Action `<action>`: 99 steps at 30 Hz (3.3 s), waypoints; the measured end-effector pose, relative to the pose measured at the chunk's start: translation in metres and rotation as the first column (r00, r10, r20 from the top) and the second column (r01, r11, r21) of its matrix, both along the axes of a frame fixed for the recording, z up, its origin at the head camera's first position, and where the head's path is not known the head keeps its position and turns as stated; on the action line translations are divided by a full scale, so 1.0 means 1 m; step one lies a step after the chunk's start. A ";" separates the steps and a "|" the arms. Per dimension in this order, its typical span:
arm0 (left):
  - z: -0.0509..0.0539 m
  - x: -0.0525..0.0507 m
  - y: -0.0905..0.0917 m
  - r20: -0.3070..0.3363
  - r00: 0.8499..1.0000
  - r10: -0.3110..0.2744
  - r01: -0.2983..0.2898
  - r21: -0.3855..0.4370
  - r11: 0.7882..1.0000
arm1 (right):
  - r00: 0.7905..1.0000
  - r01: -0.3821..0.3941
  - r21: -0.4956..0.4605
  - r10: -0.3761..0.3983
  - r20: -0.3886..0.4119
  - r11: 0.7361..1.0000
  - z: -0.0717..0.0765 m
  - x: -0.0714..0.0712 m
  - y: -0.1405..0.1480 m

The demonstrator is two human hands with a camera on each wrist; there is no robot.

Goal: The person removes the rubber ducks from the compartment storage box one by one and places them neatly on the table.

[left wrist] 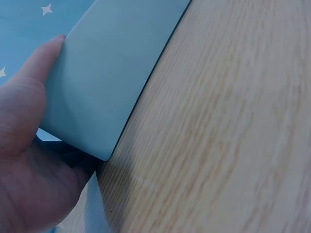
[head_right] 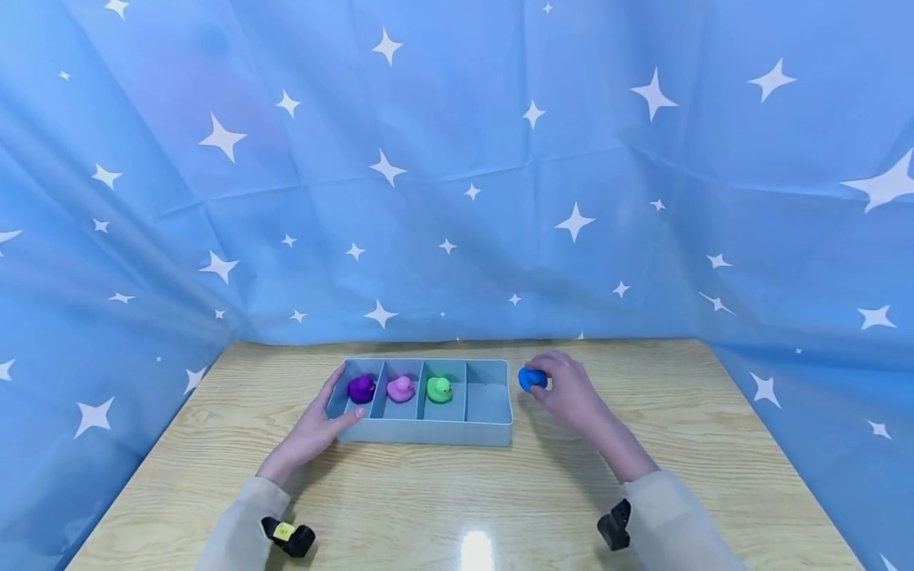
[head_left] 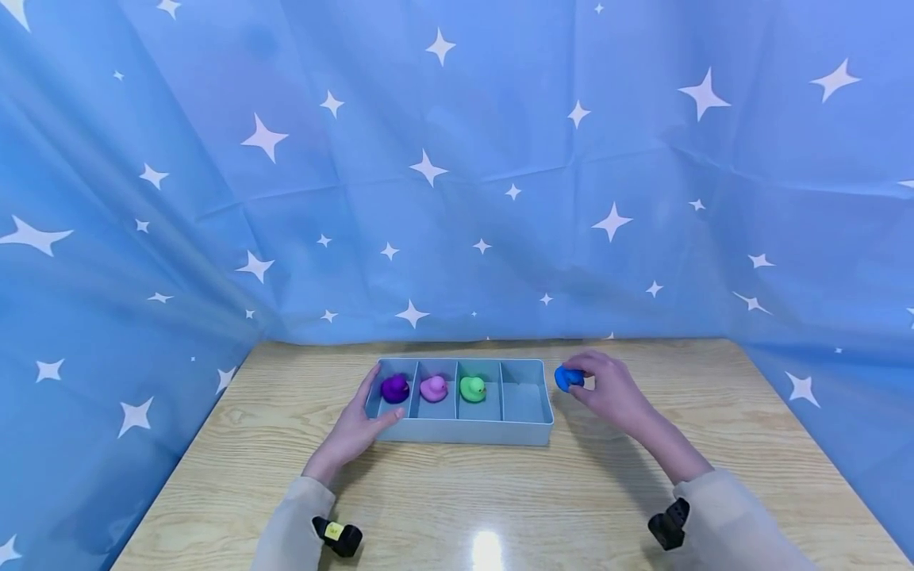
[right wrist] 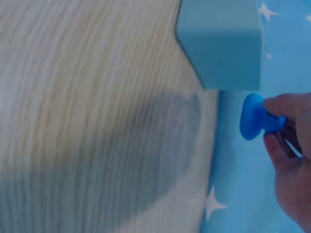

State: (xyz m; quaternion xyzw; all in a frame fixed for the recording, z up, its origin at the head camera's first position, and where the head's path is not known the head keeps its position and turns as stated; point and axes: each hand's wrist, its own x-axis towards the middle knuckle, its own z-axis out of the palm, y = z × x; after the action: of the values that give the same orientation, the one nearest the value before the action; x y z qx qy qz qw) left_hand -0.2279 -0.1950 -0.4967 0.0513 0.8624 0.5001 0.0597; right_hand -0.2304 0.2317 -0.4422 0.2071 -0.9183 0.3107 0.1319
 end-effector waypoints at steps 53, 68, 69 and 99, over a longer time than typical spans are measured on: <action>-0.003 0.002 0.000 -0.007 1.000 0.000 0.000 -0.019 1.000 | 0.977 -0.002 0.022 -0.003 0.214 1.000 -0.035 0.007 0.012; -0.002 0.000 -0.002 -0.011 1.000 -0.011 0.011 -0.016 1.000 | 0.974 0.072 -0.269 -0.010 0.225 0.960 -0.002 -0.005 -0.015; -0.002 0.000 -0.002 -0.013 1.000 -0.010 0.010 -0.017 1.000 | 0.974 0.077 -0.288 -0.010 0.227 0.954 0.002 -0.006 -0.019; -0.002 0.002 0.000 0.014 1.000 0.010 -0.010 0.005 1.000 | 0.896 -0.106 -0.271 0.210 0.392 0.957 0.003 -0.021 -0.125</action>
State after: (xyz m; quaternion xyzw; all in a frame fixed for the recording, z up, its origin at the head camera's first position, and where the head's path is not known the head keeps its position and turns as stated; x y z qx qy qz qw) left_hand -0.2263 -0.1952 -0.4990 0.0438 0.8608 0.5031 0.0633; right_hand -0.2517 0.1065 -0.4397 0.1926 -0.8602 0.4672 -0.0687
